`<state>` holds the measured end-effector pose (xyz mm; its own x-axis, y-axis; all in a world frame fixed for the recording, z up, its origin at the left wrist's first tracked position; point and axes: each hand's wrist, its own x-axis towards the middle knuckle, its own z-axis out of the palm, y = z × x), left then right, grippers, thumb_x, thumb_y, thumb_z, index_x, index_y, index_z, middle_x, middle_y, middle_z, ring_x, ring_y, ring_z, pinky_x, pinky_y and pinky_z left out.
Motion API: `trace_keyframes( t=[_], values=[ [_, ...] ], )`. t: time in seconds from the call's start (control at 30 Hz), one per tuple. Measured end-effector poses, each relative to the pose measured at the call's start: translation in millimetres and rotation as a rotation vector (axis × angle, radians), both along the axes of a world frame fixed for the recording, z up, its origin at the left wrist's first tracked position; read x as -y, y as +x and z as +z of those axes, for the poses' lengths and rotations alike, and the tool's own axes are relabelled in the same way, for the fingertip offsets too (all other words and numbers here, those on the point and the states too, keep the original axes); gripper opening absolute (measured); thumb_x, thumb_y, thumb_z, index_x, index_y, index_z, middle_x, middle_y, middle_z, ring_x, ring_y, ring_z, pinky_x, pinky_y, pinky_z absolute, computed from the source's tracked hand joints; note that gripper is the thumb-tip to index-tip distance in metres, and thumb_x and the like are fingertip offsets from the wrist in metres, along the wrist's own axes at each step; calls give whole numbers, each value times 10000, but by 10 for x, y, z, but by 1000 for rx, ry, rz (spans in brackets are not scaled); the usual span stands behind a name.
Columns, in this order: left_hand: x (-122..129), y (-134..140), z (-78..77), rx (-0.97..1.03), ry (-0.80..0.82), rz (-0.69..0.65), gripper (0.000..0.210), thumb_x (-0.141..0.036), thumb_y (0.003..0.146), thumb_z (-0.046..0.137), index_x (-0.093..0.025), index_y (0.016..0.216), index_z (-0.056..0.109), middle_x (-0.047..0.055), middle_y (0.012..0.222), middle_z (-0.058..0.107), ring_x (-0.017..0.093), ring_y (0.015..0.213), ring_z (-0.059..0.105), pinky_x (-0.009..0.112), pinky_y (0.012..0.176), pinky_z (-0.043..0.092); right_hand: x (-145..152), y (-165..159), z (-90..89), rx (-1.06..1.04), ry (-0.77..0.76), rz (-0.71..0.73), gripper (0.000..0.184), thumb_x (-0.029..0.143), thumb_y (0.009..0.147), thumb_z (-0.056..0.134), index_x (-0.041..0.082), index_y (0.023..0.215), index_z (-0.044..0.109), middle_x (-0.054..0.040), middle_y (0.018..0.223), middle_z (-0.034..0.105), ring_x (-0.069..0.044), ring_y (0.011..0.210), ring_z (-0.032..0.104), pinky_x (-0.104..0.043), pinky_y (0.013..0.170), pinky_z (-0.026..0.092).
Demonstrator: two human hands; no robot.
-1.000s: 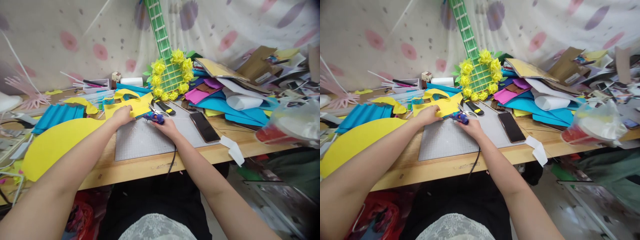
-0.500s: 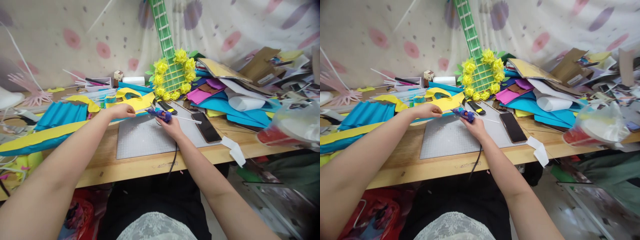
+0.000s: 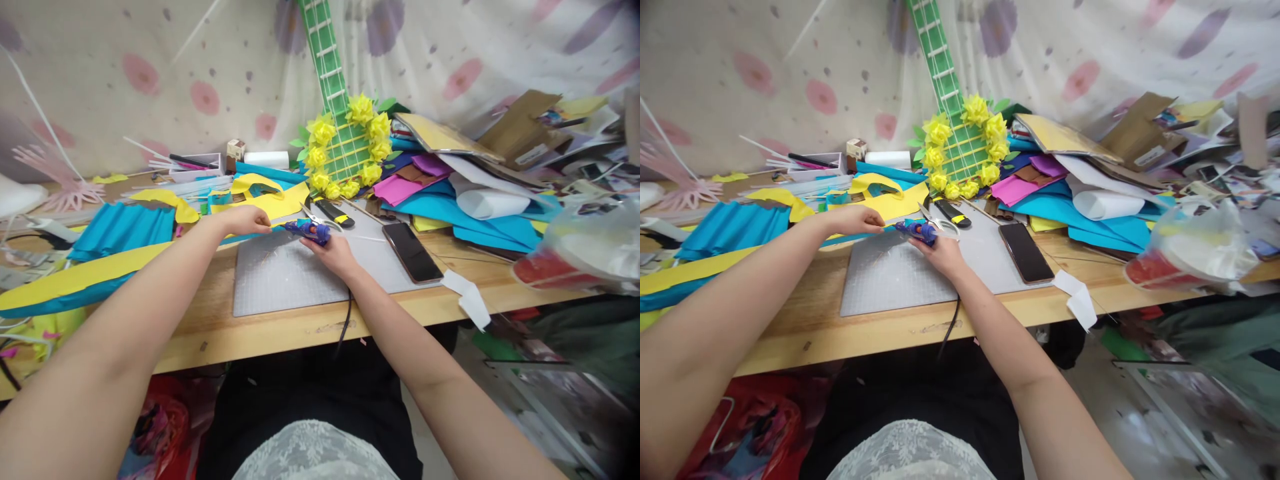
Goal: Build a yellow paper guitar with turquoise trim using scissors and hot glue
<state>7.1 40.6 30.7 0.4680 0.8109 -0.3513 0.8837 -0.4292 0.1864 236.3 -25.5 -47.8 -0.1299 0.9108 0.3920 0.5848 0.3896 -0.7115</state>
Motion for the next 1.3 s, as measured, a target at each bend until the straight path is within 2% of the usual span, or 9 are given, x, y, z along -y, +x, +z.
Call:
trace_keyframes(
  t=[0.5,0.83,1.3],
  values=[
    [17,15,7,-15,22,-8,424,-454,743,463,-190,1012,657,36,990,683,171,831,593,237,678,404,-26,-43,-39,58,12,1,380,515,770,577,194,961,651,-73,935,685,-221,864,629,-307,721,463],
    [52,39,50,-24,17,-4,411,-440,747,463,-192,1011,657,33,987,684,172,841,593,226,685,405,-41,-52,-59,38,39,40,376,499,778,576,194,990,637,-72,962,674,-214,873,618,-315,745,460],
    [26,42,21,-46,27,-8,413,-432,764,465,-184,1039,647,39,1015,679,164,847,593,224,689,399,-33,-63,-40,51,26,39,373,498,772,586,201,992,636,-75,959,675,-224,874,618,-322,748,460]
  ],
)
